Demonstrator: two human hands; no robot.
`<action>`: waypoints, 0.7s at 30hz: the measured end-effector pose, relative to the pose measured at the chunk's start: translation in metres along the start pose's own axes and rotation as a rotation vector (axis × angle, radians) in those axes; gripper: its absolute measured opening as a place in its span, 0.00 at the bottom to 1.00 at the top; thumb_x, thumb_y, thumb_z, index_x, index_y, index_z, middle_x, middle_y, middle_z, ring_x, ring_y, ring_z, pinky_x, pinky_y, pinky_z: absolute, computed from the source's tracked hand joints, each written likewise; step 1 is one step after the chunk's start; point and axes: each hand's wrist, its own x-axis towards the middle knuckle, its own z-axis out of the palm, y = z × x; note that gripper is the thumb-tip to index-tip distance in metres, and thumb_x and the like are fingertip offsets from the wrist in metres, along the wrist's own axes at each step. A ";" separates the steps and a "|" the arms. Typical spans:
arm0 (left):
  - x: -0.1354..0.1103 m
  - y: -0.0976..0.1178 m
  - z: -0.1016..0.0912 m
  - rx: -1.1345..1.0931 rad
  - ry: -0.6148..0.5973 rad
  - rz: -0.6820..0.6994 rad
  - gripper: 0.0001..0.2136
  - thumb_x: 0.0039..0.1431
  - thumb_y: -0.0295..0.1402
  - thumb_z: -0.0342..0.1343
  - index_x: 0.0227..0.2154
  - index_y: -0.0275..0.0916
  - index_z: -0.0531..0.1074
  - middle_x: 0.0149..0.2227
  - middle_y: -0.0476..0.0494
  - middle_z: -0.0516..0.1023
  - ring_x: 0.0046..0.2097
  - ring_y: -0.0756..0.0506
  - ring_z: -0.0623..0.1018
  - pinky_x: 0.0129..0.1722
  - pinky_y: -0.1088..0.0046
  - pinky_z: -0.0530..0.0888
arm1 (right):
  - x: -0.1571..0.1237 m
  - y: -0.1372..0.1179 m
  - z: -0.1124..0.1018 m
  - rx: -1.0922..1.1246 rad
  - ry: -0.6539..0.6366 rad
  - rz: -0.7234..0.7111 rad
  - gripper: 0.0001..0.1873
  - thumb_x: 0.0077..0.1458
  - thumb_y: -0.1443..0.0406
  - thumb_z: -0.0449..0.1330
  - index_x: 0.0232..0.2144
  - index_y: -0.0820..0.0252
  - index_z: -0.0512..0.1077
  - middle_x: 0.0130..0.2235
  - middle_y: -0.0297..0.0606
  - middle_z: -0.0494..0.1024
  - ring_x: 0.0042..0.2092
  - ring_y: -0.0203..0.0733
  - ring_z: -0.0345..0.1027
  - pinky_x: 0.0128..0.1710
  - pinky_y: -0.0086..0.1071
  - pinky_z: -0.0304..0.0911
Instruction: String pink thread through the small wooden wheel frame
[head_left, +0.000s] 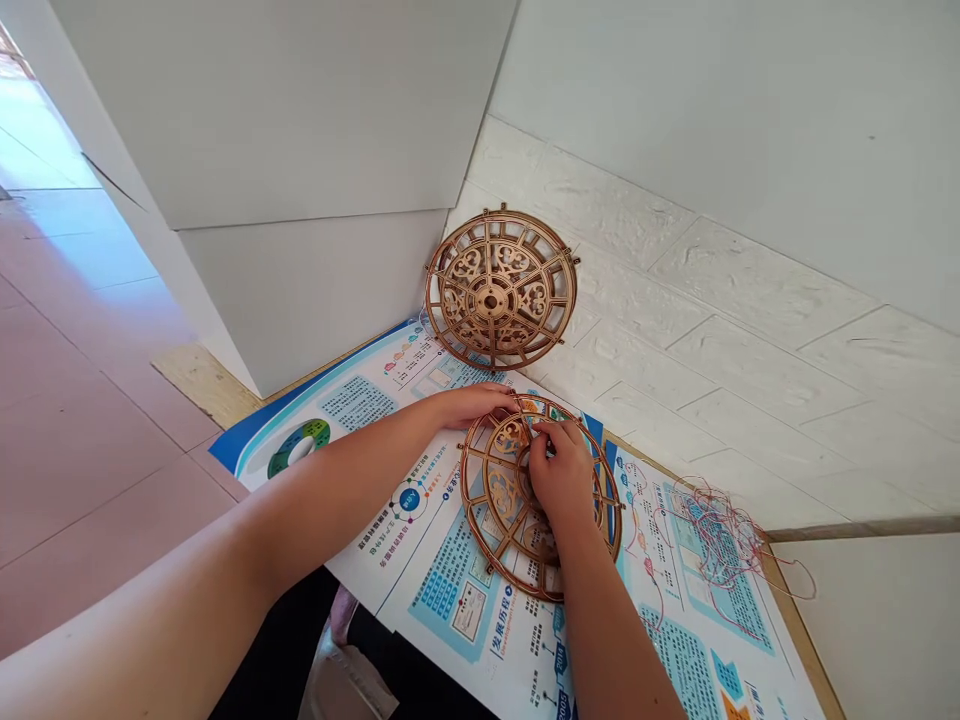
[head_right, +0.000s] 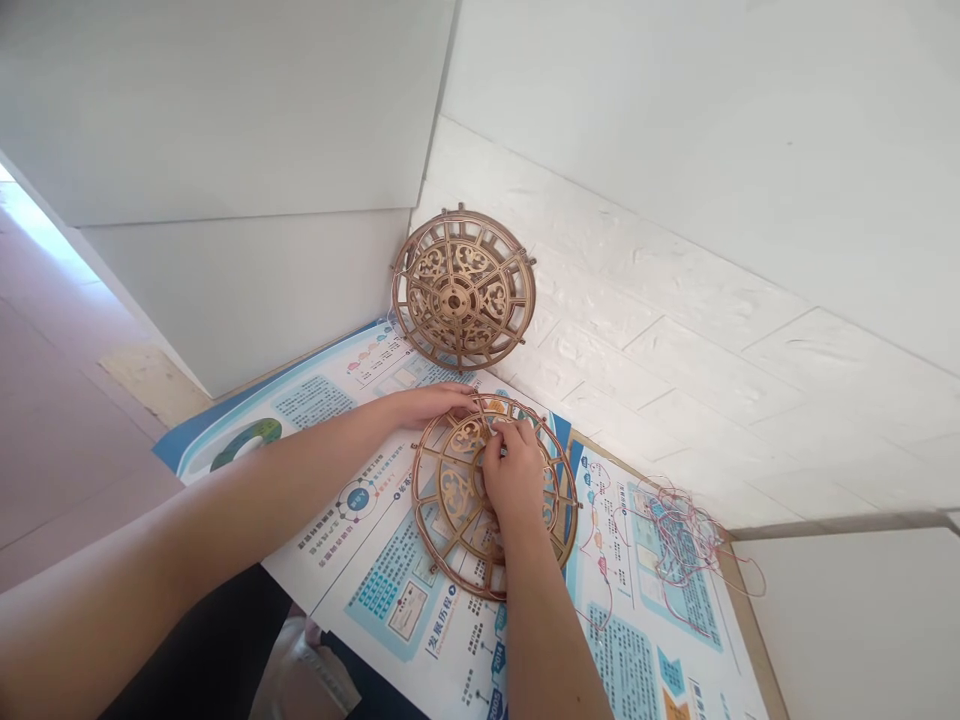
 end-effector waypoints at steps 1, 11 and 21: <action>0.000 0.000 0.000 -0.003 -0.005 0.002 0.08 0.53 0.28 0.63 0.37 0.36 0.74 0.35 0.45 0.79 0.35 0.50 0.78 0.40 0.73 0.73 | 0.000 0.001 0.000 -0.003 -0.005 -0.003 0.12 0.61 0.68 0.50 0.35 0.60 0.74 0.36 0.41 0.74 0.37 0.45 0.69 0.35 0.37 0.66; 0.001 -0.001 0.000 -0.001 -0.014 0.005 0.10 0.53 0.29 0.63 0.39 0.36 0.74 0.37 0.44 0.80 0.36 0.50 0.78 0.41 0.73 0.73 | 0.000 0.001 0.000 0.010 0.005 -0.028 0.11 0.61 0.70 0.51 0.35 0.60 0.74 0.36 0.41 0.74 0.37 0.44 0.69 0.35 0.36 0.66; 0.003 -0.002 -0.001 -0.027 -0.008 -0.010 0.09 0.52 0.29 0.64 0.36 0.36 0.73 0.34 0.47 0.79 0.34 0.50 0.78 0.37 0.74 0.73 | 0.001 0.003 0.001 0.012 0.007 -0.033 0.12 0.61 0.70 0.50 0.35 0.60 0.74 0.37 0.41 0.74 0.38 0.44 0.70 0.36 0.37 0.66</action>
